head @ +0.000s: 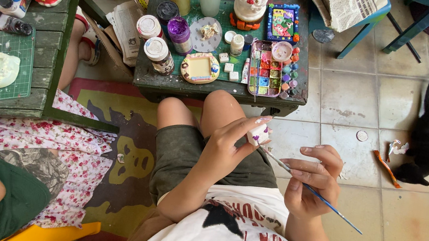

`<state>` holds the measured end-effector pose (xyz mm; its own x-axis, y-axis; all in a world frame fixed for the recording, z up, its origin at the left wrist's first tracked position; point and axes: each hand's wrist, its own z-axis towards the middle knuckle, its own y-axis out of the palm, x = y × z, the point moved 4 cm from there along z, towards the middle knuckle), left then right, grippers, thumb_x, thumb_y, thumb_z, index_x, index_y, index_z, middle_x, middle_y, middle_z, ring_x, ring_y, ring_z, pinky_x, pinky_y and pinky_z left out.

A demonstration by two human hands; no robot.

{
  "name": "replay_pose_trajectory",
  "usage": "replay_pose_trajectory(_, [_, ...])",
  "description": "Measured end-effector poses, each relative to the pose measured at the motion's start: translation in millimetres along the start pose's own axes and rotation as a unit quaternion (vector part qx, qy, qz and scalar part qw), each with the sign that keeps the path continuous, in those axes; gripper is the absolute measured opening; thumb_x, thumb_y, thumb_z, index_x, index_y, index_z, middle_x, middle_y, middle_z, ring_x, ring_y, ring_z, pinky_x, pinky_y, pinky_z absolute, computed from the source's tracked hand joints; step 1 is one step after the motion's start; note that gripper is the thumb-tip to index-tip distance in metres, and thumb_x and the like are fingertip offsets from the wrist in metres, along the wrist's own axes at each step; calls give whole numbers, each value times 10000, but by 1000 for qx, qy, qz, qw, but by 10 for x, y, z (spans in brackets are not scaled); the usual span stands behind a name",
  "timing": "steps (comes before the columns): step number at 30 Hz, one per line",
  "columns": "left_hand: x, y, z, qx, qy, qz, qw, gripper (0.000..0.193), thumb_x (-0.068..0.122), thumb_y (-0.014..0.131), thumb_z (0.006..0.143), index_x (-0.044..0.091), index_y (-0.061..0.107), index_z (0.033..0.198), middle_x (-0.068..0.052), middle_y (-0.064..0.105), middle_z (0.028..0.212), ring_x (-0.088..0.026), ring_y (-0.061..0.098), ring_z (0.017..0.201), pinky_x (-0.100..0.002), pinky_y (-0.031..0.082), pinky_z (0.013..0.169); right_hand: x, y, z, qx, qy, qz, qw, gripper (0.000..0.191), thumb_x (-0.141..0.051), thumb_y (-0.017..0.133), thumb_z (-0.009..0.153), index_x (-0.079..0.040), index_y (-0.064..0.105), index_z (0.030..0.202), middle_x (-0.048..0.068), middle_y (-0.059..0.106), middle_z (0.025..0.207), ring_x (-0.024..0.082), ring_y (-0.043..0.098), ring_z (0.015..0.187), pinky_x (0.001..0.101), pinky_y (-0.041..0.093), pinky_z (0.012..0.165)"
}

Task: The person sits on the floor and paints a small white clay figurine with a paintbrush, dipping the brush into a water cup and a watercolor palette on a low table. They rotate the figurine to paint different sides and set it on the table near the end.

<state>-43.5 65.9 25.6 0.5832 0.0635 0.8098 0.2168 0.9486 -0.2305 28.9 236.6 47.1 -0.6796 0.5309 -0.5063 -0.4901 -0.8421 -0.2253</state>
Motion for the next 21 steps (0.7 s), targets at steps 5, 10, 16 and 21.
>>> replay_pose_trajectory(5, [-18,1,-16,0,-5,-4,1000,568,-60,770,880,64,564,1394,-101,697,1324,-252,731,1149,-329,611,924,7,-12,-24,-5,6,-10,1000,121,-186,594,1043,-103,525,989,106,741,883,261,561,1113,469,427,988])
replay_pose_trajectory(10, [-66,34,-34,-12,1,-79,997,518,-75,750,930,25,555,1400,-113,692,1353,-237,738,1166,-321,626,950,50,-47,-67,57,6,37,998,150,-222,583,1058,-108,495,1015,103,725,860,235,556,1093,450,446,965])
replay_pose_trajectory(16, [-177,66,-71,-49,-58,-156,985,493,-103,704,946,-15,555,1407,-144,690,1363,-167,733,1069,-300,627,921,37,-40,-76,49,-11,26,998,145,-216,572,1043,-106,491,996,102,714,828,234,542,1075,442,425,930])
replay_pose_trajectory(21, [-190,73,-90,-63,-59,-175,981,478,-99,682,970,-16,544,1419,-140,693,1363,-175,732,1104,-299,621,935,-13,-14,-56,18,-6,-8,1000,110,-183,581,1038,-115,513,985,88,723,843,240,536,1082,452,419,958])
